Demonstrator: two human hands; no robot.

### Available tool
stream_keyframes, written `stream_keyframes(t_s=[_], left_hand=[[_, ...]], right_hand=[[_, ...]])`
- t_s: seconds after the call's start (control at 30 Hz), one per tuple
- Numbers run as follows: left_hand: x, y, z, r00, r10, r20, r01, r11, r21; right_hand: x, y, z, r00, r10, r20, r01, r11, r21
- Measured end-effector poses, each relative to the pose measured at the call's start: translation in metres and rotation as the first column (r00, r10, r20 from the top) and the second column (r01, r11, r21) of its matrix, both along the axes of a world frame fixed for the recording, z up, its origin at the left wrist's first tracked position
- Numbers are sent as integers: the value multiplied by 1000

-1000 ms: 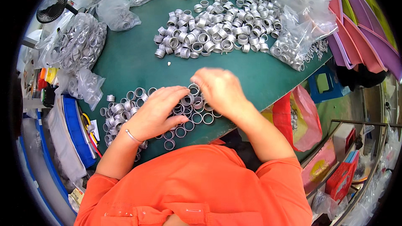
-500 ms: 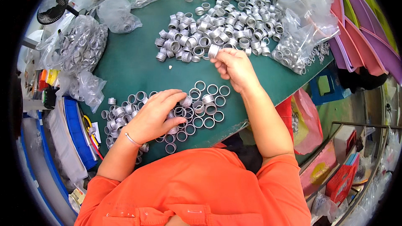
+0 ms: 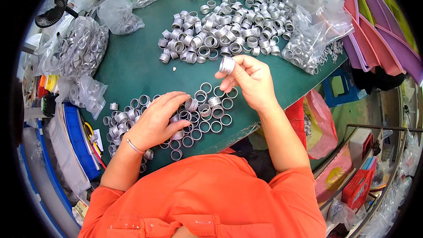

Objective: The person sorts through metal rings by hand on a green workstation, then uses pliers to trim excess material from small white circular components before placing them into a plastic bag.

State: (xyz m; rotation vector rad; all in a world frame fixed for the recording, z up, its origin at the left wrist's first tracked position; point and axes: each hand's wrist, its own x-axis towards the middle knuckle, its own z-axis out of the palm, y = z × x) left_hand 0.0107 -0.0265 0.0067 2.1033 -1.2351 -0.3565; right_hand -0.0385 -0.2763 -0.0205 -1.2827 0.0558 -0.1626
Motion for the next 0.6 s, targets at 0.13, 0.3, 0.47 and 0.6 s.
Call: stream_keyframes(t_s=[0.13, 0.3, 0.47, 0.6], left_hand=[[-1, 0, -1, 1000, 14, 12, -14, 1000, 6], [-1, 2, 1, 1000, 17, -8, -17, 1000, 0], [0, 2, 1, 1000, 24, -20, -24, 1000, -1], [-1, 4, 3, 999, 38, -9, -38, 999, 7]], right_hand=[[-5, 6, 3, 991, -60, 122, 81, 981, -178], [-10, 11, 6, 976, -128, 177, 186, 913, -363], [1, -5, -9, 872, 75, 483, 436, 331, -837], [5, -10, -35, 963, 160, 218, 108, 511, -852]])
